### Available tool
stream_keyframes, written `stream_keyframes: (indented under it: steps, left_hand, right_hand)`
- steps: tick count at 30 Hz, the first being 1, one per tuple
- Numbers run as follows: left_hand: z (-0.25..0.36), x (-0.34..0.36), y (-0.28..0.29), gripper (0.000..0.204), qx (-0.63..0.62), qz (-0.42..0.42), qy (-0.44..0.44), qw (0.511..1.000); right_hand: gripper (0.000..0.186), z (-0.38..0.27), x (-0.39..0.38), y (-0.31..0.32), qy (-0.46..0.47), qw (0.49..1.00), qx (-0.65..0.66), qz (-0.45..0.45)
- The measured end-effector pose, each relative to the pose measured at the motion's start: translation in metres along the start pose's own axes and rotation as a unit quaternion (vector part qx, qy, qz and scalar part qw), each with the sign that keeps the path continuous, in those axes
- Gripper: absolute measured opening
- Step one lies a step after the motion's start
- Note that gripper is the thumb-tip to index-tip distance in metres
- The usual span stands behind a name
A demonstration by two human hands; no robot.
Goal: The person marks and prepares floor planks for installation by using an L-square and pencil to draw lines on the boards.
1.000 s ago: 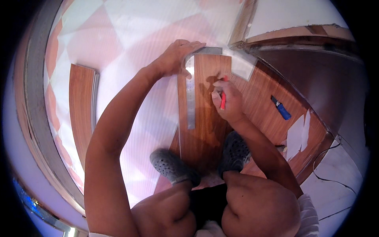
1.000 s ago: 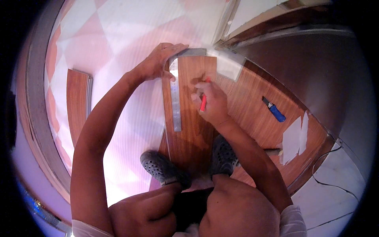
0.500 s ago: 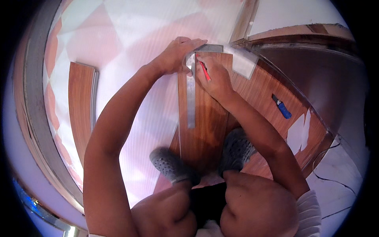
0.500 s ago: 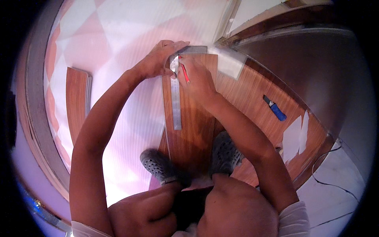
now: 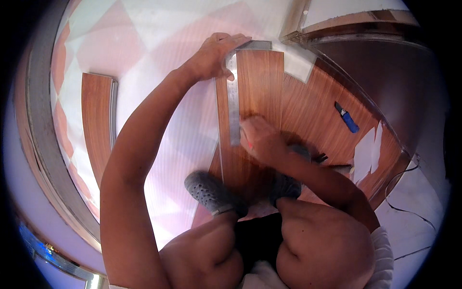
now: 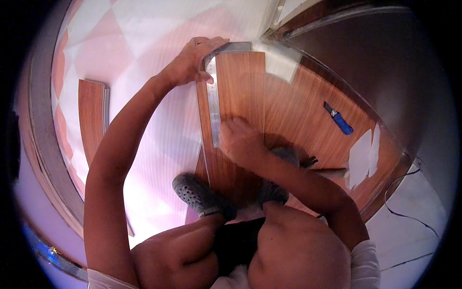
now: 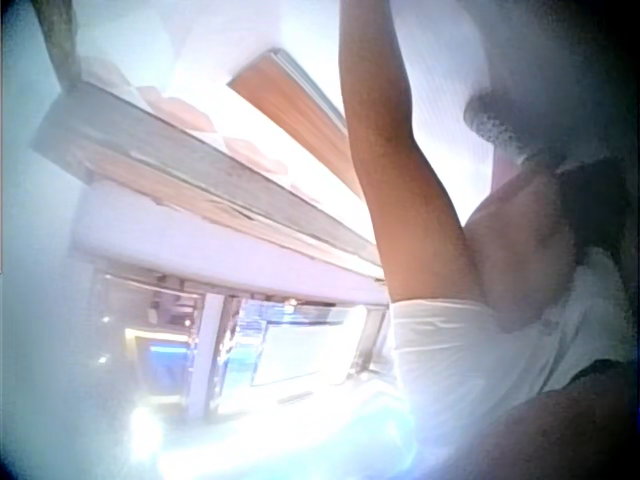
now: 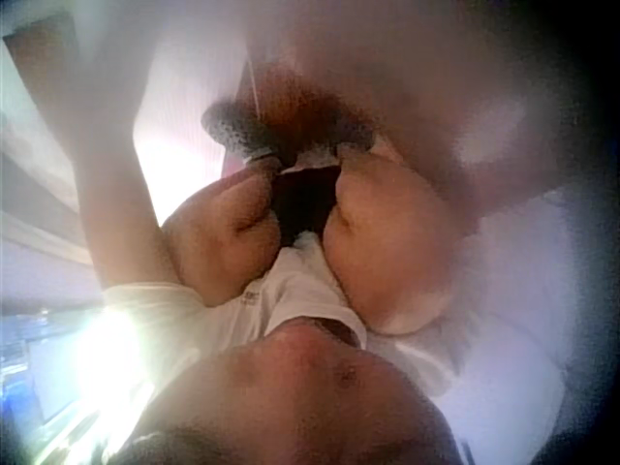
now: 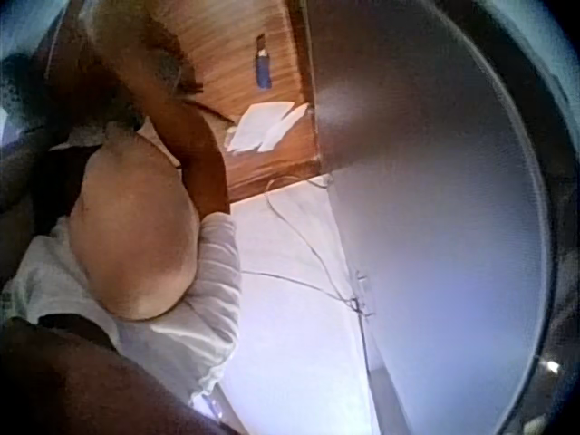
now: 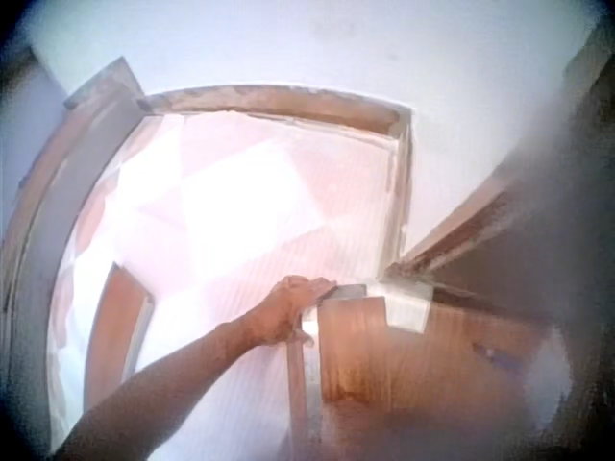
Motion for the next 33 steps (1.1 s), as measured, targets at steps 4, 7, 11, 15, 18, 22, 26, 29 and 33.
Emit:
stream_keyframes:
  steps: [4,7,11,15,18,22,26,29,33]
  left_hand:
    - [-0.002,-0.001,0.0,0.118,0.006,0.02,-0.019,1.0]
    - [-0.002,-0.002,-0.002,0.118,-0.001,0.014,-0.013,1.0]
    - [0.006,0.001,0.002,0.118,0.019,0.017,-0.017,1.0]
    - [-0.001,0.006,-0.003,0.11,0.027,0.024,-0.036,0.999]
    - [0.021,0.01,0.006,0.086,0.009,0.071,-0.089,0.994]
    - [0.017,0.017,0.01,0.058,0.073,0.154,-0.042,0.985]
    - [0.008,0.014,0.036,0.043,0.144,0.159,-0.076,0.974]
    - [0.025,-0.008,0.065,0.04,0.138,0.164,-0.061,0.975]
    - [0.033,-0.067,0.116,0.039,0.169,0.171,0.037,0.97]
  right_hand:
    - [0.019,0.008,0.011,-0.003,-0.015,1.0,0.027,-0.002]
    - [0.016,-0.002,-0.025,-0.013,-0.035,0.995,0.057,-0.069]
    - [0.023,-0.003,-0.014,-0.003,-0.031,0.999,0.028,-0.001]
    - [0.025,0.007,-0.005,0.0,-0.016,0.997,0.012,0.077]
    - [0.023,0.005,-0.011,0.021,-0.075,0.991,0.083,0.068]
    - [0.02,0.006,-0.028,0.038,-0.09,0.984,0.113,0.1]
    - [0.02,0.03,-0.043,0.02,-0.196,0.968,0.143,0.058]
    - [0.022,0.056,-0.06,0.016,-0.271,0.942,0.196,0.042]
    - [0.027,0.069,-0.058,0.01,-0.33,0.895,0.299,0.004]
Point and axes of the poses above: each hand's wrist, its own x-axis towards the middle knuckle, its own y-axis out of the back of the hand, z = x × y, the point moved 9 cm from there along x, towards the middle knuckle, and after that the axes turned 10 degrees about z, right-handed, at the moved point
